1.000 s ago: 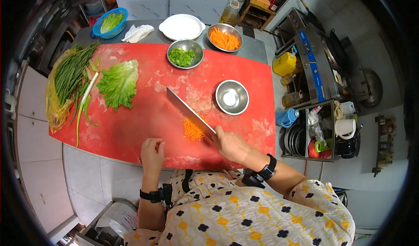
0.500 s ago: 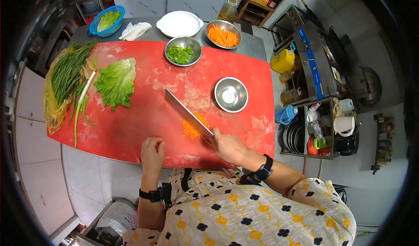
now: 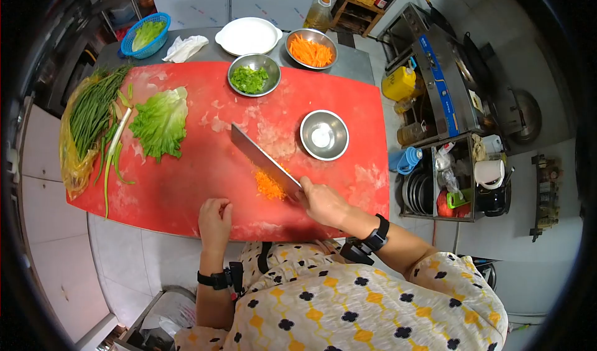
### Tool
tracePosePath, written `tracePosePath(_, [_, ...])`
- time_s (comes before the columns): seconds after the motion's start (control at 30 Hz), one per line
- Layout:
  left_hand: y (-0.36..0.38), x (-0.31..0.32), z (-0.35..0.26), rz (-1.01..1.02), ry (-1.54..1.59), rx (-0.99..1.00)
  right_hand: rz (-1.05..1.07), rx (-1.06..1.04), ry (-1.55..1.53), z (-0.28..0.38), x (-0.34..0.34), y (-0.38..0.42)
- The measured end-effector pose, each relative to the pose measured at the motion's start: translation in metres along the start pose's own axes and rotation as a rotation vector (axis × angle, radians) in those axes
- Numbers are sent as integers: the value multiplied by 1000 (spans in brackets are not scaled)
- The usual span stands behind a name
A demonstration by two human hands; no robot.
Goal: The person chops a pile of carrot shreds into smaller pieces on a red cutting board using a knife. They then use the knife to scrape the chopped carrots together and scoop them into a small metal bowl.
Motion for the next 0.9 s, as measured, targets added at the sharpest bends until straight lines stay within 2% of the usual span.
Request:
tracePosePath(0.17, [1, -2, 3, -28, 21, -20, 16, 24, 29, -3, -6, -1])
tracePosePath(0.37, [3, -3, 9, -11, 37, -80, -44, -40, -35, -10, -15, -6])
tracePosePath(0.53, [4, -7, 15, -10, 28, -98, -54, 50, 53, -24, -13, -7])
tracePosePath(0.9, [-1, -10, 10, 6, 14, -105, -60, 0, 58, 0, -9, 2])
Point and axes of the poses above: each hand's wrist, its own y-axis away from the middle knuckle, its own x-axis out of the palm, z = x × y, the point moved 7 cm from there along -y, towards the middle knuckle, and after that the axes turned 3 degrees about x, right-handed, at the moved point
